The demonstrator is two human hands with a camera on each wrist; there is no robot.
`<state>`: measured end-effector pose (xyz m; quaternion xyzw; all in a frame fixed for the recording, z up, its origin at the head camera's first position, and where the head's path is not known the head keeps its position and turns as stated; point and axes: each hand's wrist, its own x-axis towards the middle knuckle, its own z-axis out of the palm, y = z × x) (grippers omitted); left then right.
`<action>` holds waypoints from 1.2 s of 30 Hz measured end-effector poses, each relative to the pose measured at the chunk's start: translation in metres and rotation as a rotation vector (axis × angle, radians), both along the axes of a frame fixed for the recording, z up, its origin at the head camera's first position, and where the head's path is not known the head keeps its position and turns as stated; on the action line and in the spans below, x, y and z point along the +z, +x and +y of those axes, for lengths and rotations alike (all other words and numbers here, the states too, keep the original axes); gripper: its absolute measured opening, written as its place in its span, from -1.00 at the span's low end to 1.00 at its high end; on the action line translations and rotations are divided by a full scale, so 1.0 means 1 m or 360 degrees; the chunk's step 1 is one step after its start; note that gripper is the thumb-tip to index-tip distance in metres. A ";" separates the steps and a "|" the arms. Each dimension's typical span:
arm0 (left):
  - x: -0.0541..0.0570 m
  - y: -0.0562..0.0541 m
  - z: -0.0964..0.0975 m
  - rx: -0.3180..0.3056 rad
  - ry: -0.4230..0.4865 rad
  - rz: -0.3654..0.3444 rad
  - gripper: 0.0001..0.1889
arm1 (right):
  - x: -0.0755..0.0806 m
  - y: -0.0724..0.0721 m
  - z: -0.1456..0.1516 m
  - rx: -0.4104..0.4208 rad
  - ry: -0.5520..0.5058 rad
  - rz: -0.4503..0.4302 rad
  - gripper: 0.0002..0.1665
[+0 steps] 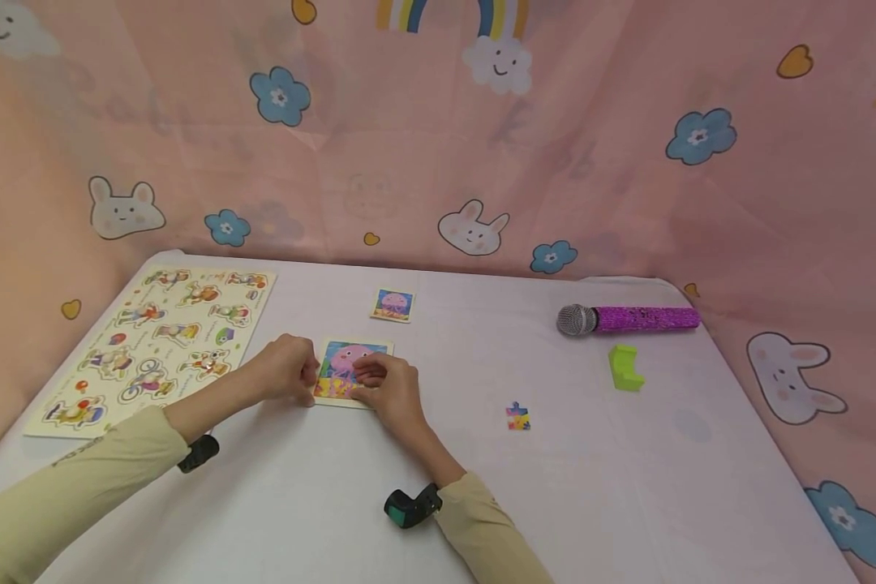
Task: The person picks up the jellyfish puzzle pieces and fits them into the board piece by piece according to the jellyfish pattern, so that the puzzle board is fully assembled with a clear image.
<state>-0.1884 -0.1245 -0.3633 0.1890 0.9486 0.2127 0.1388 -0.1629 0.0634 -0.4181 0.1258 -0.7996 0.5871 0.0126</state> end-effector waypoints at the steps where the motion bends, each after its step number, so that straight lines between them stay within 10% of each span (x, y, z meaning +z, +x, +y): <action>1: 0.000 0.000 0.000 -0.0002 -0.0002 0.0001 -0.76 | 0.005 0.002 -0.001 0.0004 -0.0018 -0.0004 -0.61; 19: -0.002 0.001 0.001 0.0016 0.0000 -0.0016 -0.75 | -0.003 -0.001 0.015 0.0086 -0.0172 -0.0118 -0.60; 36: 0.002 0.002 0.002 0.0018 -0.0002 -0.0009 -0.75 | 0.001 0.005 0.120 -0.0053 -0.0193 -0.0233 -0.49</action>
